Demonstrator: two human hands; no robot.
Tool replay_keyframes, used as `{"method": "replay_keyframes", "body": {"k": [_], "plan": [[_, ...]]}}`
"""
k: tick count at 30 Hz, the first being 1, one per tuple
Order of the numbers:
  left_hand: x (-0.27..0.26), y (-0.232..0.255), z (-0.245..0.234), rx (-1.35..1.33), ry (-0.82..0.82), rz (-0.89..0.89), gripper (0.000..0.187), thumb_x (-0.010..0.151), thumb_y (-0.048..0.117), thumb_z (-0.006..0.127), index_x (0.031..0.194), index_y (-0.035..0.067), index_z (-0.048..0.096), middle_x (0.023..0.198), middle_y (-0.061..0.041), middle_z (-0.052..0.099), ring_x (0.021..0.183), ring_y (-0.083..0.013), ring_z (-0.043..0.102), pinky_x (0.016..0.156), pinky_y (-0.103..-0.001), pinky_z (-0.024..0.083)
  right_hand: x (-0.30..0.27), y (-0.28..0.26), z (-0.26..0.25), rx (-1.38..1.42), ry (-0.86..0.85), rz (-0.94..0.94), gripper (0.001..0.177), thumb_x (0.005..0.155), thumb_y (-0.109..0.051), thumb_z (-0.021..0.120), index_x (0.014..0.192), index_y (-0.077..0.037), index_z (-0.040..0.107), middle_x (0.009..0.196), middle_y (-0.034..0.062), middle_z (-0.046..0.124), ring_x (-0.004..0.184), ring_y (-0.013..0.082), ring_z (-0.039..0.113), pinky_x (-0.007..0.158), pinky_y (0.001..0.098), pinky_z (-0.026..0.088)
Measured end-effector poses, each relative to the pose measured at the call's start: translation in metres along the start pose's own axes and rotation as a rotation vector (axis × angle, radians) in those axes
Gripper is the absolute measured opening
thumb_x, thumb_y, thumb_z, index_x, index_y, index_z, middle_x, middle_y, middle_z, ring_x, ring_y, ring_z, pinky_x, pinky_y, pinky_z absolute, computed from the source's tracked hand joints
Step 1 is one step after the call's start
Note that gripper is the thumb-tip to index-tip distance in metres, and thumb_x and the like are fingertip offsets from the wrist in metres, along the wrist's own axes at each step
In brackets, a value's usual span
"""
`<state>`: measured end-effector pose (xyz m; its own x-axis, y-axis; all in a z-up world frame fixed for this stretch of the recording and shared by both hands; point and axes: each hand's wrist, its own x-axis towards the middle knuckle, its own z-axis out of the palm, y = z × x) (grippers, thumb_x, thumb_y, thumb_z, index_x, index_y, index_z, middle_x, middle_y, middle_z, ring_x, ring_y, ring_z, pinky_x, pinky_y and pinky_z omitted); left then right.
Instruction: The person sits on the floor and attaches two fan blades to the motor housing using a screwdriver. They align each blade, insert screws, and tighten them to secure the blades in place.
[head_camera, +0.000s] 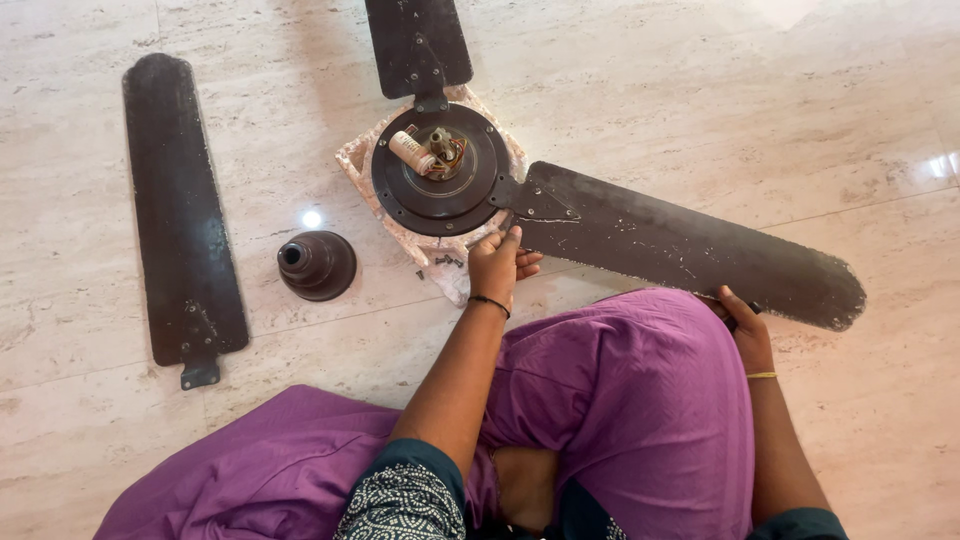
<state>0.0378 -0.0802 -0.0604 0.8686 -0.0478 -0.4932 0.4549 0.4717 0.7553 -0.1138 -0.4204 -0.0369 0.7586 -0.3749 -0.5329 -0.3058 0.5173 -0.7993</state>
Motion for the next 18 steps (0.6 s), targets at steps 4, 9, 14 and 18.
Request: {"method": "replay_keyframes", "body": {"k": [4, 9, 14, 18], "plan": [[0.003, -0.002, 0.001, -0.031, -0.009, -0.017, 0.026, 0.1, 0.021, 0.064, 0.101, -0.005, 0.063, 0.082, -0.01, 0.064, 0.068, -0.0225, 0.075, 0.053, -0.031, 0.063, -0.005, -0.005, 0.0, -0.025, 0.113, 0.054, 0.046, 0.097, -0.044, 0.066, 0.098, 0.002, 0.071, 0.087, 0.0114, 0.074, 0.076, 0.0172, 0.069, 0.074, 0.029, 0.057], [0.002, -0.002, -0.001, -0.053, -0.003, -0.028, 0.025, 0.099, 0.019, 0.064, 0.104, -0.005, 0.065, 0.081, -0.01, 0.064, 0.067, -0.0225, 0.075, 0.053, -0.031, 0.063, -0.035, -0.034, 0.005, -0.503, 0.376, -0.261, 0.041, 0.102, -0.035, 0.082, 0.096, 0.003, 0.067, 0.076, 0.0047, 0.062, 0.059, 0.0121, 0.048, 0.053, 0.028, 0.035], [0.001, 0.003, -0.001, -0.042, -0.007, -0.028, 0.026, 0.099, 0.019, 0.064, 0.105, -0.006, 0.064, 0.081, -0.01, 0.064, 0.067, -0.0227, 0.075, 0.053, -0.03, 0.063, -0.086, -0.082, 0.084, -1.202, 0.167, -0.903, 0.023, 0.102, -0.028, 0.082, 0.098, -0.006, 0.075, 0.087, 0.0077, 0.073, 0.077, 0.0153, 0.067, 0.069, 0.0283, 0.054], [0.002, 0.003, 0.0, -0.037, -0.008, -0.032, 0.026, 0.099, 0.02, 0.063, 0.105, -0.005, 0.064, 0.081, -0.01, 0.064, 0.067, -0.022, 0.075, 0.052, -0.03, 0.062, -0.074, -0.082, 0.202, -1.581, -0.256, -0.649, 0.052, 0.082, -0.055, 0.076, 0.114, -0.013, 0.078, 0.109, 0.0103, 0.075, 0.092, 0.0245, 0.074, 0.083, 0.0381, 0.06]]}}
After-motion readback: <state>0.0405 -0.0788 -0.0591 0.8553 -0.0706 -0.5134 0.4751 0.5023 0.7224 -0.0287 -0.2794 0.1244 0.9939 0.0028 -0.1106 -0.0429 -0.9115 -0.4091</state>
